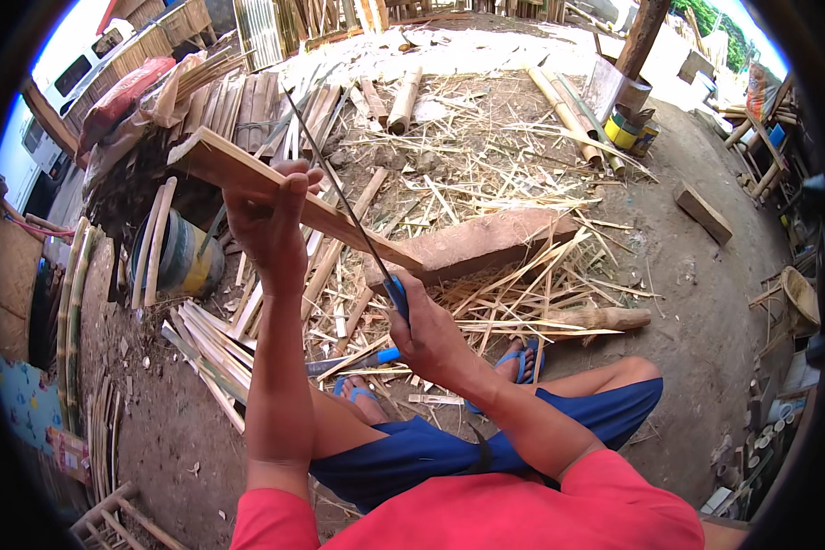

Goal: The person sits on the ground and uses a hand saw to cut and shape a small wooden plank. They repeatedly saw along the edge, then place the plank down and pick up another piece to continue sawing.

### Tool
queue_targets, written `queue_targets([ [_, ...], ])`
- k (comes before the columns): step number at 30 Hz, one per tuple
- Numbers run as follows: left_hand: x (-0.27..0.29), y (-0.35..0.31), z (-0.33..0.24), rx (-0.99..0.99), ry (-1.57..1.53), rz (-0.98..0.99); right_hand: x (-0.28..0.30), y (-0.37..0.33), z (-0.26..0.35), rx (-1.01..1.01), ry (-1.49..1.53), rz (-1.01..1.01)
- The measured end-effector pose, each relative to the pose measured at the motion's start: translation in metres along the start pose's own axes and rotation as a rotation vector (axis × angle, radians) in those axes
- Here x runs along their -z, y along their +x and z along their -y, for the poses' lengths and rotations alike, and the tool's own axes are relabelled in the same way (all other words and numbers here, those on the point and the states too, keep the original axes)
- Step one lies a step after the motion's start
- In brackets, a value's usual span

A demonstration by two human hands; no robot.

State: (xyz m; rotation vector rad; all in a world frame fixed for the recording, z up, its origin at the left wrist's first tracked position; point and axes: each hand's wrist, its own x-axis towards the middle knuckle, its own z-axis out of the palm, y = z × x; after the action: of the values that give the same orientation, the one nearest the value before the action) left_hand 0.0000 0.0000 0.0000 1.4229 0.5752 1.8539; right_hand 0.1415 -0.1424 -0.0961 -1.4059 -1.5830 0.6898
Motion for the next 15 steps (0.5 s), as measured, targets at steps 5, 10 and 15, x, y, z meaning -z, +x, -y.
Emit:
queue_targets([
  [5,0.007,-0.003,0.009,0.020,-0.169,-0.025,-0.004,0.023,-0.024,-0.325,-0.092,0.147],
  [10,0.009,-0.005,0.009,0.054,-0.078,-0.143,-0.019,0.010,-0.020,0.109,-0.071,-0.039],
  [15,0.003,-0.006,0.003,0.033,-0.055,-0.196,-0.013,0.033,-0.029,-0.251,-0.108,0.128],
])
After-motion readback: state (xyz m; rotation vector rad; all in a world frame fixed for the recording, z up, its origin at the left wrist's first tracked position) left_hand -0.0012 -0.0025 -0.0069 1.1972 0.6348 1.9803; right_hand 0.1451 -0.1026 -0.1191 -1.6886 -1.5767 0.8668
